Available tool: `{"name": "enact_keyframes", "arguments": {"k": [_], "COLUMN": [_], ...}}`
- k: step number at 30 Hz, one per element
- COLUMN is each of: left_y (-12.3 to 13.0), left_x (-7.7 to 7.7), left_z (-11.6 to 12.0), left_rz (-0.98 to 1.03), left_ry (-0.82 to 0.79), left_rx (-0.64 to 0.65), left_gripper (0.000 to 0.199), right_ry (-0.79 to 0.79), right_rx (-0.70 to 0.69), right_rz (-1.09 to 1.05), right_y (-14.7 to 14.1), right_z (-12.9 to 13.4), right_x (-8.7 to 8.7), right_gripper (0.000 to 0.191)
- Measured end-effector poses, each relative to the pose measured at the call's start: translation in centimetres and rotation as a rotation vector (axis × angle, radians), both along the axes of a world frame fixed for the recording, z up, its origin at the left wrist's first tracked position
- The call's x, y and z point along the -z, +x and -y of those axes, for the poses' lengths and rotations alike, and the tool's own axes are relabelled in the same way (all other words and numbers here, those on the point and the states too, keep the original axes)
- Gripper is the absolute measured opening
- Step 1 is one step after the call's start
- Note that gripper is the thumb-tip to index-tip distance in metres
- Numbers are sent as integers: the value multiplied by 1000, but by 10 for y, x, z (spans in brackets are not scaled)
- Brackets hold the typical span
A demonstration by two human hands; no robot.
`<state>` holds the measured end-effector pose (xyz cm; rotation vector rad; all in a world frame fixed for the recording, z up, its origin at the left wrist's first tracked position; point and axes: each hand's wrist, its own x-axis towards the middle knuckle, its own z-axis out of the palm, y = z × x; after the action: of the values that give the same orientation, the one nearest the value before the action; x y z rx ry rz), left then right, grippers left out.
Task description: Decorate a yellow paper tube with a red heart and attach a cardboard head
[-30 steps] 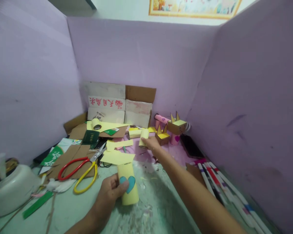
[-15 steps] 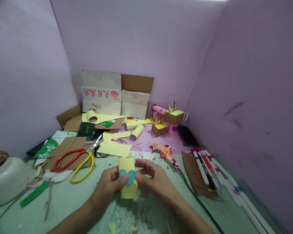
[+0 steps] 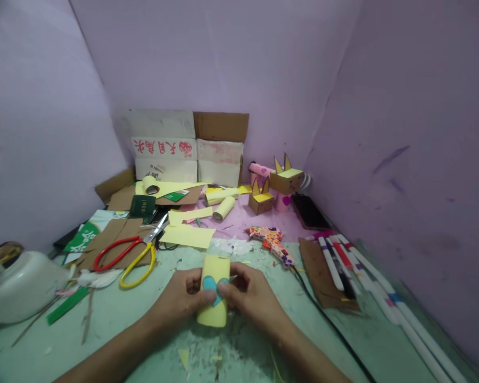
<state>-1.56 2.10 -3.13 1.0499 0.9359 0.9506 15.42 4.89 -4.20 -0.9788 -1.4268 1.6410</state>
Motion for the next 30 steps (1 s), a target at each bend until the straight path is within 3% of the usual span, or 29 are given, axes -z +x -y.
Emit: {"name": "enact_keyframes", "arguments": {"k": [4,17,22,30], "left_y": [2,3,3,4], "left_x": [-3,-3,-4,1], "left_z": [3,5,6,6], "left_rz": [-36,-63,-63,-23], "left_ry": [6,-52,-61,-75], "left_rx": [0,-212,-179,-143], "left_gripper": [57,42,42,43], "right_ry": [-7,-24,-175,-195], "right_rx": [-7,-44,-26,56], "right_rz": [18,-14,-67,-35], "right_y": [-1,-6,-6,-5], "right_z": [-1,7,8,11], "right_x": [0,-3,-7,-11], "right_gripper": [57,57,55,39]}}
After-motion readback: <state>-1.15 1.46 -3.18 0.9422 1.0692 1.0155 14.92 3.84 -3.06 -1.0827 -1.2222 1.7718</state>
